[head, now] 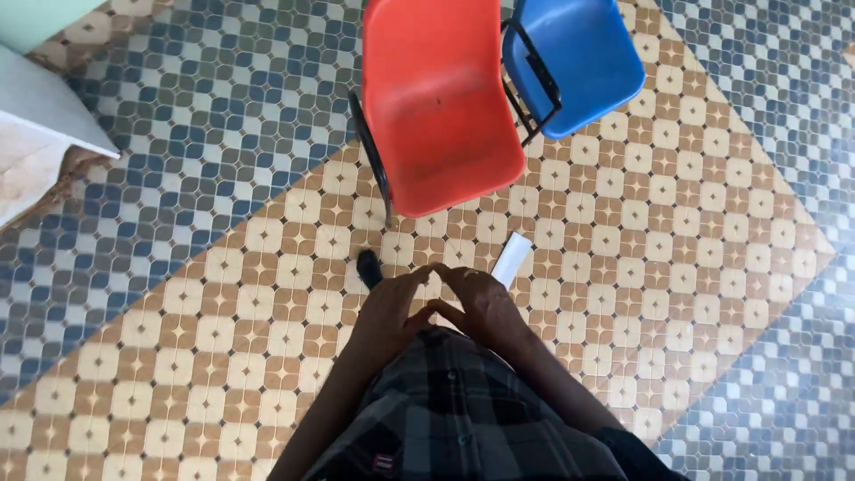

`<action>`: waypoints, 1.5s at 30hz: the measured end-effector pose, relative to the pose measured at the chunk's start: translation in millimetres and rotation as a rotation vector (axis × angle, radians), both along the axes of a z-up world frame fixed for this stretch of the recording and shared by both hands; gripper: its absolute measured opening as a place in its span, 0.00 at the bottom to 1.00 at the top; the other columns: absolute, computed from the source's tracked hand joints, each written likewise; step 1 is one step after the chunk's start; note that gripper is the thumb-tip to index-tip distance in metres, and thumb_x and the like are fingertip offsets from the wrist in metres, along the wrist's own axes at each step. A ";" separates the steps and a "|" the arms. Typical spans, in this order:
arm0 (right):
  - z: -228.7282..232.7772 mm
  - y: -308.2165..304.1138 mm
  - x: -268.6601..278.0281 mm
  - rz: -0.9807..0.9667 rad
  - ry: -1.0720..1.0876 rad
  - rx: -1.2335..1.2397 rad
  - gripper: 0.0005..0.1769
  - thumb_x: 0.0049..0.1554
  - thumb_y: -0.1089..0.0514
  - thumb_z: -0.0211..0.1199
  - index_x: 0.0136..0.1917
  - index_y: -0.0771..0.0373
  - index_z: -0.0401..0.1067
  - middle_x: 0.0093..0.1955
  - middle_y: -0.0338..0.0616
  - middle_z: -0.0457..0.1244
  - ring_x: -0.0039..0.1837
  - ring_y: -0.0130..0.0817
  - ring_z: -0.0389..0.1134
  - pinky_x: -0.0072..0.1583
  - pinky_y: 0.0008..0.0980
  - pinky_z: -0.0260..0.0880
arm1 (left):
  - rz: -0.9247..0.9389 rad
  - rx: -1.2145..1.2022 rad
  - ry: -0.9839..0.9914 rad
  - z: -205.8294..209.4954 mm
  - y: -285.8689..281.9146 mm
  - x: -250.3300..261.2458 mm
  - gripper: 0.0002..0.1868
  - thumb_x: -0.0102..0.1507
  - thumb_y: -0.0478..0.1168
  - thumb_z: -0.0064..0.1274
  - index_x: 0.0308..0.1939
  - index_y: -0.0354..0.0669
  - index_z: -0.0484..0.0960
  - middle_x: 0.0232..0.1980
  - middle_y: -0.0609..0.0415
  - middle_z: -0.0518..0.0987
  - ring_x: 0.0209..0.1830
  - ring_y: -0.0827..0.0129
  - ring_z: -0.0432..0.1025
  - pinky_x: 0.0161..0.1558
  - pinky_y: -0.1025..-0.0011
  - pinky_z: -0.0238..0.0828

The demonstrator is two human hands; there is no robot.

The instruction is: The person repeatedly picks up and places down several plastic chairs of different colors. They lift each chair, carry it a short distance, and set it down, sometimes stacking them. The activity occurs on a patterned tile floor with a white cabinet visible in the background.

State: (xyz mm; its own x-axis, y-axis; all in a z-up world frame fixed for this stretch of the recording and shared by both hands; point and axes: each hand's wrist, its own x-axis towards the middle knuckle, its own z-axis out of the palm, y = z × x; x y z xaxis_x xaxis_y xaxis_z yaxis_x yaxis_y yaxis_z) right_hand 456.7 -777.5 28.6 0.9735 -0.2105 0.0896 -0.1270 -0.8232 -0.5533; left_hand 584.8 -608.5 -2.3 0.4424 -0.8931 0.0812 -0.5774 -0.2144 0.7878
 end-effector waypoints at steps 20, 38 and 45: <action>-32.6 -205.1 162.1 0.139 -0.034 -0.068 0.38 0.56 0.44 0.67 0.74 0.60 0.63 0.52 0.58 0.67 0.50 0.54 0.70 0.52 0.51 0.70 | 0.131 0.023 -0.081 -52.1 -188.5 150.3 0.38 0.60 0.46 0.63 0.72 0.43 0.67 0.67 0.42 0.73 0.66 0.46 0.68 0.64 0.52 0.64; -124.5 -397.3 375.4 0.143 0.108 -0.448 0.43 0.51 0.45 0.72 0.76 0.55 0.61 0.71 0.53 0.60 0.74 0.47 0.59 0.71 0.55 0.54 | 0.413 0.340 -0.378 -119.7 -344.1 310.8 0.45 0.56 0.44 0.66 0.73 0.41 0.60 0.75 0.39 0.63 0.75 0.48 0.58 0.71 0.51 0.54; -181.4 -420.9 406.3 0.121 0.228 -0.532 0.49 0.49 0.45 0.74 0.77 0.53 0.56 0.75 0.54 0.56 0.76 0.49 0.54 0.69 0.59 0.53 | 0.462 0.529 -0.357 -164.2 -363.1 336.9 0.51 0.56 0.50 0.67 0.74 0.35 0.54 0.74 0.37 0.62 0.76 0.49 0.57 0.71 0.51 0.52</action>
State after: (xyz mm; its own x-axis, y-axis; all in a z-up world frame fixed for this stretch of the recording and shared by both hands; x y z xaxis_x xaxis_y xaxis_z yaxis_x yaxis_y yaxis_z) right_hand 863.0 -1198.5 -152.7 0.9948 -0.0802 -0.0623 -0.0822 -0.9962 -0.0300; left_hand 921.7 -971.6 -166.5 0.8052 -0.5850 -0.0966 -0.5376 -0.7890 0.2974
